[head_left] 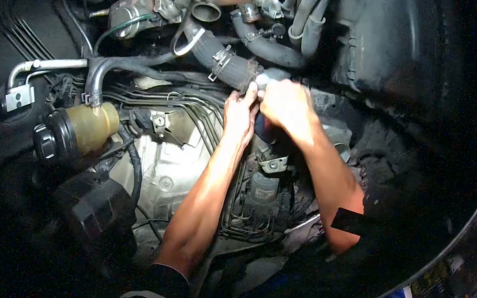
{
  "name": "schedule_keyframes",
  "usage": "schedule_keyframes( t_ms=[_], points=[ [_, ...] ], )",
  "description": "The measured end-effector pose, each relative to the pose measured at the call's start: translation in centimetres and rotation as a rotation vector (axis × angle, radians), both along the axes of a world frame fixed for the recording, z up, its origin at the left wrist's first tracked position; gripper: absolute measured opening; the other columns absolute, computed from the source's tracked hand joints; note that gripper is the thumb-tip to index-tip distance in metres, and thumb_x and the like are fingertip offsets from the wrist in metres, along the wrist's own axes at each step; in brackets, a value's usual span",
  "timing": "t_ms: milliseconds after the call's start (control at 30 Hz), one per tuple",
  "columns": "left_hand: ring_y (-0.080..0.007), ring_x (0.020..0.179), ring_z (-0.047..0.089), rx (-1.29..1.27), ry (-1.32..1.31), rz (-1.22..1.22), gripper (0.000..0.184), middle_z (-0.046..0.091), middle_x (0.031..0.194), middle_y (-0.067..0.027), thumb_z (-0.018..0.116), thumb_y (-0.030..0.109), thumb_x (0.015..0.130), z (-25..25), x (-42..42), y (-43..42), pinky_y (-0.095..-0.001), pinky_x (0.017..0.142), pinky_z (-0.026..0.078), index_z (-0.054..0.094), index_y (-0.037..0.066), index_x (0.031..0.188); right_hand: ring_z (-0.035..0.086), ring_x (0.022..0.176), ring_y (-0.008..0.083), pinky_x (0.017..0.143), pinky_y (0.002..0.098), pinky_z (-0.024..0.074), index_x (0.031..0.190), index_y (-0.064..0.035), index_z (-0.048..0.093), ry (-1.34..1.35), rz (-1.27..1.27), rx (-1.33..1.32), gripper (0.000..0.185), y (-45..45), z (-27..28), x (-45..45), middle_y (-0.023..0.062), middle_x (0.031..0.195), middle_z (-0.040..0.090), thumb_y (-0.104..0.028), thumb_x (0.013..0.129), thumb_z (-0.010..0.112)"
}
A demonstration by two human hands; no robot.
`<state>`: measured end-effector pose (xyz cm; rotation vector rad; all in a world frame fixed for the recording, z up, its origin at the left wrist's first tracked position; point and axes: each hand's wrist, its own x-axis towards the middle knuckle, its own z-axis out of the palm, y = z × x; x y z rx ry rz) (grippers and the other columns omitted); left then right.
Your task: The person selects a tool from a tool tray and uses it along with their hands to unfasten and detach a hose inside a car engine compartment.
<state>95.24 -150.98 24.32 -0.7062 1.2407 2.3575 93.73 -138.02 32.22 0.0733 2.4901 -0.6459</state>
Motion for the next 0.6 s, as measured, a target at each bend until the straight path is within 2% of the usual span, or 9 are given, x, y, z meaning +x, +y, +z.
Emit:
schedule_keyframes(
  t_ms=[67,133,200,267,400,433,533,567,600],
  points=[
    [-0.0170,0.087,0.064,-0.048,-0.062,0.008,0.034,0.065,0.105,-0.0106,0.066,0.012,0.095,0.2,-0.1,-0.4,-0.0314,0.083,0.055,0.053,-0.005,0.121,0.071,0.086,0.0387,0.079,0.0478,0.0560,0.093,-0.0039,0.074,-0.007,-0.004,-0.030,0.038,0.2,0.5,-1.1,0.0220,0.090,0.072,-0.038,0.093,0.057],
    [-0.0158,0.087,0.064,-0.089,-0.039,0.006,0.025,0.065,0.104,-0.0106,0.065,0.010,0.096,0.6,0.0,0.0,-0.0314,0.083,0.055,0.056,-0.006,0.114,0.070,0.091,0.0387,0.082,0.0485,0.0550,0.097,-0.0037,0.073,-0.058,-0.079,-0.046,0.040,0.2,-1.3,-0.1,0.0225,0.091,0.071,-0.040,0.095,0.055],
    [-0.0140,0.086,0.063,-0.139,0.014,-0.041,0.027,0.066,0.102,-0.0103,0.066,0.011,0.095,-1.2,0.3,-0.7,-0.0295,0.078,0.054,0.056,-0.006,0.114,0.068,0.099,0.0397,0.088,0.0503,0.0514,0.105,-0.0062,0.071,-0.103,-0.208,-0.131,0.040,-0.3,-2.9,1.5,0.0239,0.099,0.070,-0.040,0.097,0.052],
    [-0.0127,0.082,0.062,-0.225,0.044,-0.075,0.026,0.065,0.096,-0.0088,0.068,0.012,0.094,-1.1,0.2,-0.7,-0.0285,0.074,0.053,0.057,-0.006,0.110,0.067,0.098,0.0415,0.088,0.0510,0.0512,0.103,-0.0072,0.072,-0.101,-0.274,-0.226,0.039,-0.6,-4.4,2.4,0.0235,0.101,0.070,-0.040,0.097,0.052],
    [-0.0096,0.071,0.054,-0.206,0.044,-0.078,0.024,0.059,0.083,-0.0038,0.072,0.013,0.092,-2.4,0.1,-1.9,-0.0270,0.065,0.050,0.058,-0.004,0.099,0.067,0.097,0.0423,0.087,0.0514,0.0513,0.102,-0.0076,0.072,-0.091,-0.215,-0.065,0.038,-1.4,-2.0,2.3,0.0233,0.101,0.070,-0.039,0.098,0.051],
    [-0.0081,0.064,0.046,-0.215,0.031,-0.063,0.023,0.053,0.078,-0.0008,0.073,0.014,0.091,-2.2,0.2,-1.8,-0.0270,0.064,0.050,0.058,-0.003,0.094,0.067,0.097,0.0425,0.087,0.0514,0.0514,0.102,-0.0075,0.072,-0.077,-0.225,-0.051,0.038,-1.8,-1.9,2.7,0.0232,0.100,0.070,-0.039,0.098,0.051],
    [-0.0072,0.062,0.042,-0.250,0.070,-0.079,0.022,0.052,0.077,0.0004,0.072,0.014,0.091,-1.5,0.2,-1.4,-0.0260,0.062,0.048,0.058,-0.003,0.094,0.067,0.093,0.0440,0.083,0.0521,0.0519,0.100,-0.0068,0.071,0.011,-0.309,-0.115,0.038,-2.4,-5.0,3.6,0.0241,0.096,0.070,-0.039,0.097,0.051],
    [-0.0072,0.063,0.046,-0.416,0.095,-0.195,0.022,0.054,0.077,0.0005,0.072,0.013,0.092,-2.4,0.2,-2.4,-0.0253,0.060,0.047,0.058,-0.003,0.096,0.067,0.091,0.0444,0.082,0.0524,0.0521,0.100,-0.0063,0.071,0.042,-0.346,-0.153,0.037,-2.7,-6.3,4.1,0.0245,0.093,0.070,-0.038,0.097,0.051],
    [-0.0080,0.065,0.049,-0.394,0.087,-0.187,0.022,0.056,0.079,-0.0006,0.071,0.013,0.092,-2.0,0.5,-2.3,-0.0252,0.061,0.047,0.058,-0.004,0.098,0.067,0.089,0.0447,0.081,0.0528,0.0523,0.099,-0.0059,0.071,0.073,-0.381,-0.192,0.037,-2.8,-6.2,4.3,0.0248,0.091,0.070,-0.038,0.096,0.052]
  ],
)
